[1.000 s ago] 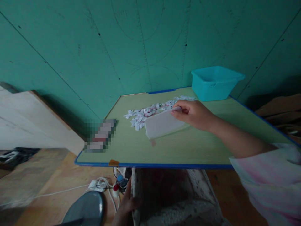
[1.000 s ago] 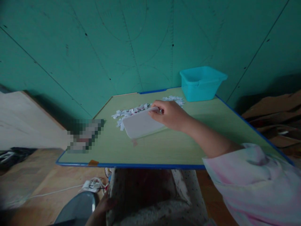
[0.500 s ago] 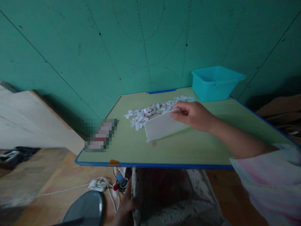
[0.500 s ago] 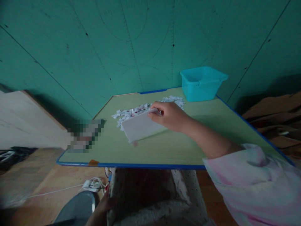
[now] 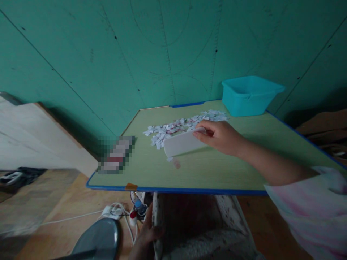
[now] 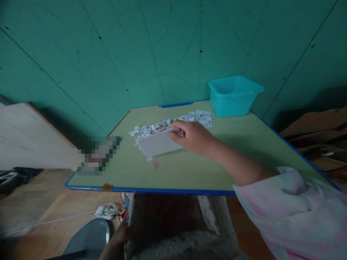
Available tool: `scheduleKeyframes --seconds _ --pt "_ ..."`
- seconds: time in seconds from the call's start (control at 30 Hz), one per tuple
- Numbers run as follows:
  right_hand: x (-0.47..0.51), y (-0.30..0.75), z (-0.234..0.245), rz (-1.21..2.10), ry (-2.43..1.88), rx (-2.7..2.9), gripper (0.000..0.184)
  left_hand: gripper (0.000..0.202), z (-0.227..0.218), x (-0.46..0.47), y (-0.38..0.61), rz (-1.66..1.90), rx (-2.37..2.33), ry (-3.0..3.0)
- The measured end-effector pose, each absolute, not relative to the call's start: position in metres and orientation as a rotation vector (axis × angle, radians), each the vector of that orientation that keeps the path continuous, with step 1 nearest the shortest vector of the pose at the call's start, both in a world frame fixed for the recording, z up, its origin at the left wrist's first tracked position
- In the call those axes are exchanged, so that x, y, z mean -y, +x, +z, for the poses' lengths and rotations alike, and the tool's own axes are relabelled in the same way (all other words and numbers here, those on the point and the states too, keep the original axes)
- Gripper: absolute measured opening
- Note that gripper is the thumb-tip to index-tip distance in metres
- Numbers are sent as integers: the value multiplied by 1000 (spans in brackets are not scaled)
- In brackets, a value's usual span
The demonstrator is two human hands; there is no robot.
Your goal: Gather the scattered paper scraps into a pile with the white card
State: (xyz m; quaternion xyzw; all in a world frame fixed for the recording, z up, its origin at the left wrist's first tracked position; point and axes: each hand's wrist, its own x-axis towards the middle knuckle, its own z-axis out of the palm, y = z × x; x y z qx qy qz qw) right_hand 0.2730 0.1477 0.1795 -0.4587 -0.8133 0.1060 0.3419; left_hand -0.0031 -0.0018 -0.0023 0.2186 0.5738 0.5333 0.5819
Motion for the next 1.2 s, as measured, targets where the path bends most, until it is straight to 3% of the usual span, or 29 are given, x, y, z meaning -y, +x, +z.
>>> scheduleKeyframes --seconds 0.13,0.37,0.5,0.73,1.03,1.2 --pt "-152 276 179 174 -1279 2008 21 69 -11 1 -11 1241 -1371 674" --pt "-161 278 174 490 -1259 1922 23 86 -9 3 -10 1180 -1244 530" --pt "-165 277 170 494 -1330 1997 21 94 -2 1 -9 1163 -1279 559" --pt "-162 275 169 609 -1324 2107 21 89 4 4 -8 1106 -1238 512" --pt "-143 262 175 1129 -1280 2119 18 86 1 3 -8 1162 -1254 512" --pt "-149 265 171 992 -1401 2057 14 84 -15 3 -15 1170 -1330 581"
